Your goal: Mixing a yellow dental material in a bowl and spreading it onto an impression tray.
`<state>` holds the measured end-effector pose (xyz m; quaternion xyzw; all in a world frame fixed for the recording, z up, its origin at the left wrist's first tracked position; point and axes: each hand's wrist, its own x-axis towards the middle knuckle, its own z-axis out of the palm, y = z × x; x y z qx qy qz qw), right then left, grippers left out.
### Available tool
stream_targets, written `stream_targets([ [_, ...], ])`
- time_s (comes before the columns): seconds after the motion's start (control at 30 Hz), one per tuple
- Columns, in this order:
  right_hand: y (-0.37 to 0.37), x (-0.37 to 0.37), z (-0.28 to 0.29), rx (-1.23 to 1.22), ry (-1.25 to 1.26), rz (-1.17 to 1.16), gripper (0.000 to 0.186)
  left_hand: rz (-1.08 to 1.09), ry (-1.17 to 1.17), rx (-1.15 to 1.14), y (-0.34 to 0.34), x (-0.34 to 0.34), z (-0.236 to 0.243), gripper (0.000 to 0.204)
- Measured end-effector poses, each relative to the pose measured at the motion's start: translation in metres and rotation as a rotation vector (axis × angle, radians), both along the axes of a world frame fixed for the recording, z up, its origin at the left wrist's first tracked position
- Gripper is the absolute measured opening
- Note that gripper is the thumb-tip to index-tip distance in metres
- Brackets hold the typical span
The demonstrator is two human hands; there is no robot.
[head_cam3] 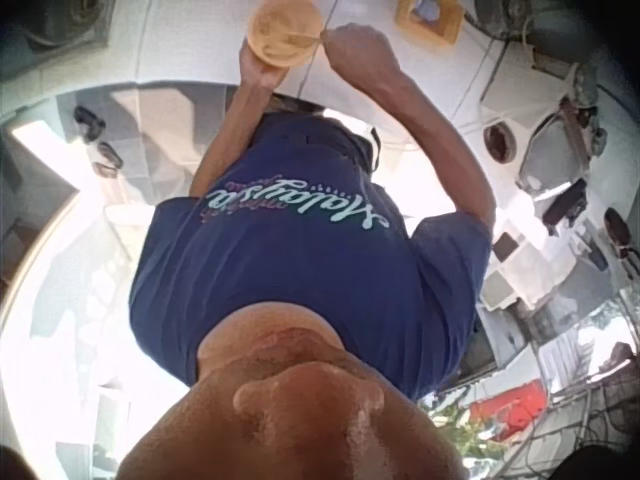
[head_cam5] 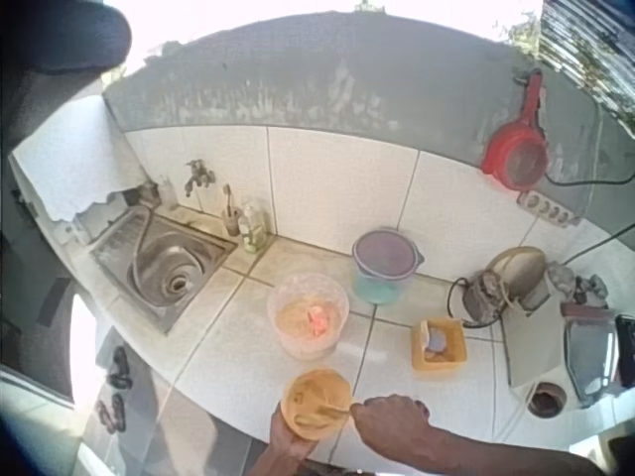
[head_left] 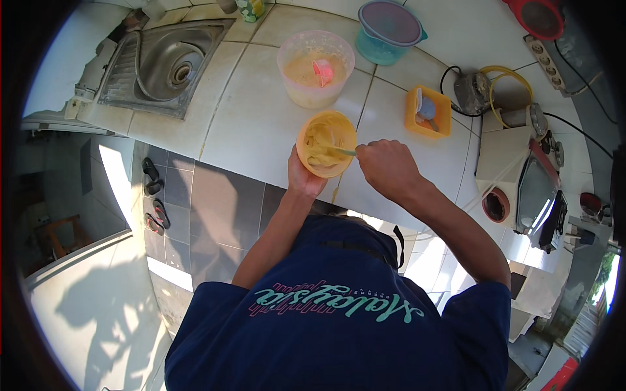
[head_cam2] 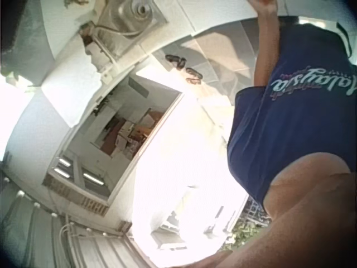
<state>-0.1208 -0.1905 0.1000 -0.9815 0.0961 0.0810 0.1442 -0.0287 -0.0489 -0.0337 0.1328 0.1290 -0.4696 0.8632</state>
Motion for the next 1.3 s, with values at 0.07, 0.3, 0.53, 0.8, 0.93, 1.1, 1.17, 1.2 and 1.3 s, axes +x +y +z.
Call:
stream_targets([
  [0.07, -0.007, 0.005, 0.001, -0.104, -0.127, 0.034, 0.008, -0.039, 0.017, -0.06, -0.003, -0.003, 0.0, 0.044],
  [0.3, -0.018, 0.0, 0.027, -0.181, -0.122, 0.235, 0.008, -0.143, -0.044, -0.103, 0.011, 0.0, 0.024, 0.044],
  [0.53, -0.008, -0.009, 0.089, -0.427, -0.137, 0.831, 0.011, -0.456, -0.117, 0.148, 0.016, 0.002, 0.068, 0.062],
  [0.8, -0.047, 0.041, 0.106, -0.458, -0.127, 0.785, 0.007, -0.686, -0.236, 0.221, 0.012, -0.008, 0.093, 0.064],
  [0.93, -0.067, 0.02, 0.101, -0.371, -0.027, 0.458, 0.011, -0.471, -0.338, 0.194, 0.014, -0.013, 0.096, 0.066],
  [1.1, -0.032, -0.018, 0.108, -0.147, 0.118, 0.264, 0.009, -0.176, -0.526, 0.139, 0.009, -0.01, 0.083, 0.067],
  [1.17, -0.016, -0.029, 0.107, -0.086, 0.218, 0.209, 0.009, -0.154, -0.447, 0.053, 0.009, -0.009, 0.083, 0.066],
  [1.2, -0.011, -0.036, 0.1, -0.086, 0.046, 0.185, 0.01, -0.141, -0.368, -0.033, 0.008, -0.009, 0.084, 0.065],
  [1.3, -0.012, -0.037, 0.079, -0.17, -0.25, 0.175, 0.019, -0.095, -0.268, -0.064, 0.001, -0.01, 0.092, 0.059],
])
